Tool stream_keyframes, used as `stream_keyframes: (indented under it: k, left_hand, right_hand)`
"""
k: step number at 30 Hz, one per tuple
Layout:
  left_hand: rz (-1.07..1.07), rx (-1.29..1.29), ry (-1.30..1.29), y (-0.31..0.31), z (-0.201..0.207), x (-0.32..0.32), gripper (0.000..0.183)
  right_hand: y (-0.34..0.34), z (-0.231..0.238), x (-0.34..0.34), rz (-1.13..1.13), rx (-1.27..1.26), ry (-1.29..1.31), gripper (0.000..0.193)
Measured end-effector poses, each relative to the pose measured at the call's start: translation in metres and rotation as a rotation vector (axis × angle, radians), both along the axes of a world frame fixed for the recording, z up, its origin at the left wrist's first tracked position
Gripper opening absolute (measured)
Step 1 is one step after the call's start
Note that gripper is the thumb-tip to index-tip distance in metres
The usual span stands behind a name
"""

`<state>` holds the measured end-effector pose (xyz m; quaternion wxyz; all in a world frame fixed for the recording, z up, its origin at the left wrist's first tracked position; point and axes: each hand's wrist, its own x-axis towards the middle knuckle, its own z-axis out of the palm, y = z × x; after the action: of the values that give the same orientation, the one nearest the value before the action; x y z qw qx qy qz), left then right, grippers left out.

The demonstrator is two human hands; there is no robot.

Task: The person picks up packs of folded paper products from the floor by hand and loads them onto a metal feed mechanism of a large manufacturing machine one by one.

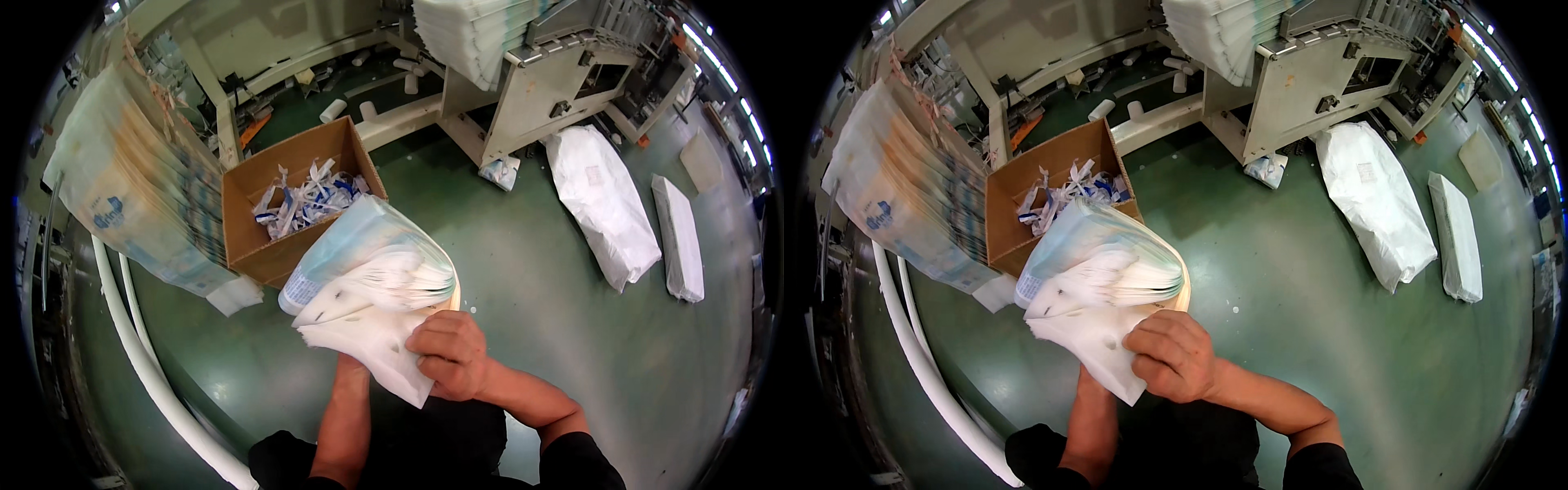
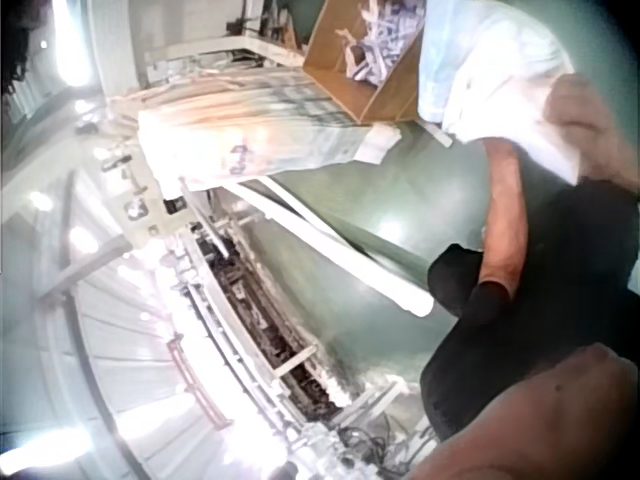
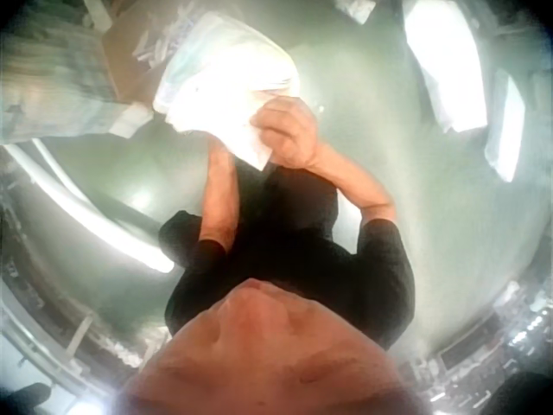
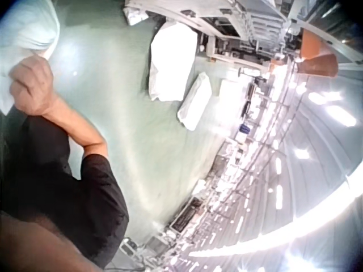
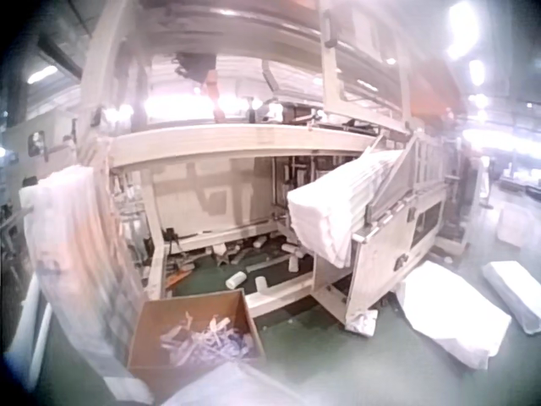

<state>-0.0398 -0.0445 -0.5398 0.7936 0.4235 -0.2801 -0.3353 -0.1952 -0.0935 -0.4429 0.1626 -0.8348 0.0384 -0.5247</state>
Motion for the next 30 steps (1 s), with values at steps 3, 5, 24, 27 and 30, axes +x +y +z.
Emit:
stream_keyframes:
  k: [3,5,24,27,30]
  left_hand:
    - [-0.027,-0.021,0.010,-0.001,0.007,0.000,0.053]
    - [-0.063,-0.029,0.035,-0.002,0.012,-0.003,0.053]
    - [-0.356,0.156,-0.368,0.013,0.160,0.074,0.055]
    - [-0.308,0.292,-0.585,0.027,0.197,0.097,0.041]
    - [-0.211,0.237,-0.551,0.062,0.219,0.101,0.036]
  right_hand:
    - [0.000,0.018,0.002,-0.069,0.196,0.055,0.031]
    - [-0.008,0.030,0.005,-0.071,0.327,0.107,0.031]
    - [-0.069,0.084,0.073,0.313,0.700,0.126,0.013]
    - [-0.054,0.089,0.086,0.351,0.725,0.069,0.013]
    - [-0.029,0.105,0.100,0.462,0.774,0.045,0.014]
